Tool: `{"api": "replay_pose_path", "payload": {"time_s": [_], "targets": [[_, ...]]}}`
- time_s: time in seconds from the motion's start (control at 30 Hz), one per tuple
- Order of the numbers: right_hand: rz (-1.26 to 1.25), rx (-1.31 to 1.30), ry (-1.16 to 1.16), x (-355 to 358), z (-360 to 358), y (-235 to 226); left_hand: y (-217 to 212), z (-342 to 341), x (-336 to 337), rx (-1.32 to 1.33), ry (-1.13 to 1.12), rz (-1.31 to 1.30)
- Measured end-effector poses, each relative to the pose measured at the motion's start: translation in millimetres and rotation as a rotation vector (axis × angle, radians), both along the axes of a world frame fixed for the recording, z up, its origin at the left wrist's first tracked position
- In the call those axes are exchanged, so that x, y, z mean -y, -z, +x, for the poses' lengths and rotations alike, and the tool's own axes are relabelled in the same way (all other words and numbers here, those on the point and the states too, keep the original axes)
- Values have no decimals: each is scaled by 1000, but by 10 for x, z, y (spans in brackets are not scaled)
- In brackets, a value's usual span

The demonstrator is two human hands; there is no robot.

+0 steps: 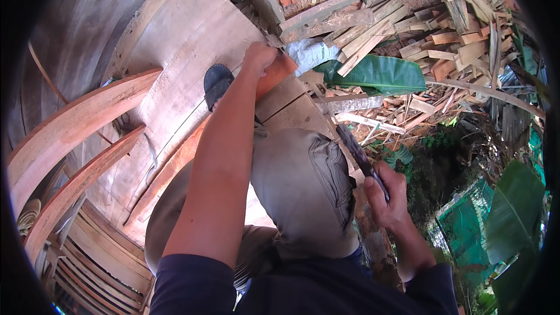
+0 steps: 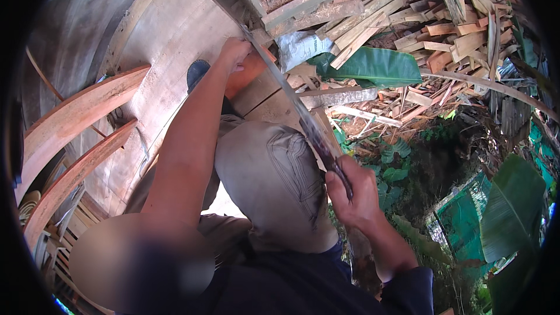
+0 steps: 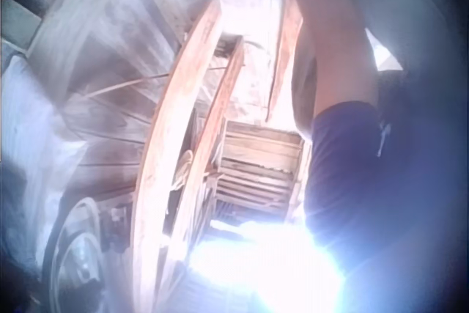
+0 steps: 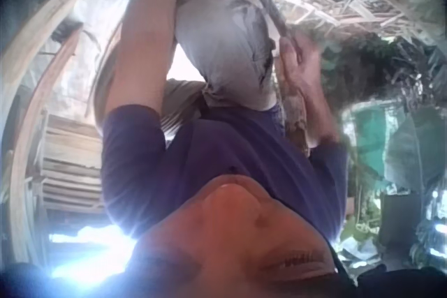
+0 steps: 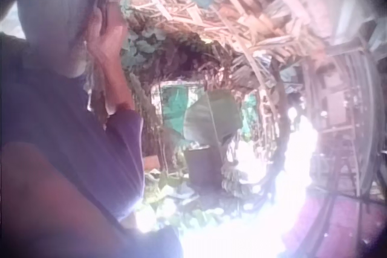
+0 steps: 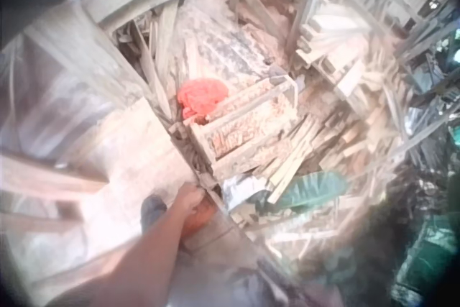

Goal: The person positions a long wooden plank against the side of a wooden structure, then uses a machete to drive a nail into the plank to secure it to the floor. The person then walks around the structure and picks up another plank.

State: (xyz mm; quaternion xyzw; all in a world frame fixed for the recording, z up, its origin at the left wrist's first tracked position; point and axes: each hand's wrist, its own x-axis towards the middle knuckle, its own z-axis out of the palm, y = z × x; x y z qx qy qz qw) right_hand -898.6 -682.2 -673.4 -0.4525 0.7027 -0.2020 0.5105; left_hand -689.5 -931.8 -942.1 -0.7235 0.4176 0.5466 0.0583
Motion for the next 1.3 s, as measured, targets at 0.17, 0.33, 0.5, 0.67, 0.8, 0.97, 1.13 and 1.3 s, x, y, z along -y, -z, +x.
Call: {"api": "replay_pose_path", "payload": {"time_s": [0.17,0.33,0.5,0.67,0.8,0.97,1.13,1.3], "targets": [[-92,20,77,358,174,474,-97,-22,-28,-62,-69,60],[-82,17,57,581,331,720,-110,-24,-60,-33,-32,-18],[-94,27,64,557,316,826,-106,-32,-49,-14,-5,-52],[-75,43,63,551,302,833,-138,-36,-64,-1,62,-95],[-61,55,51,475,250,844,-175,-45,-89,28,79,-150],[-25,73,51,362,163,721,-156,-41,-103,36,72,-160],[-20,81,63,208,82,557,-145,-48,-111,41,63,-175],[-15,28,1,4,-74,255,-144,-22,-86,37,71,-144]]}}
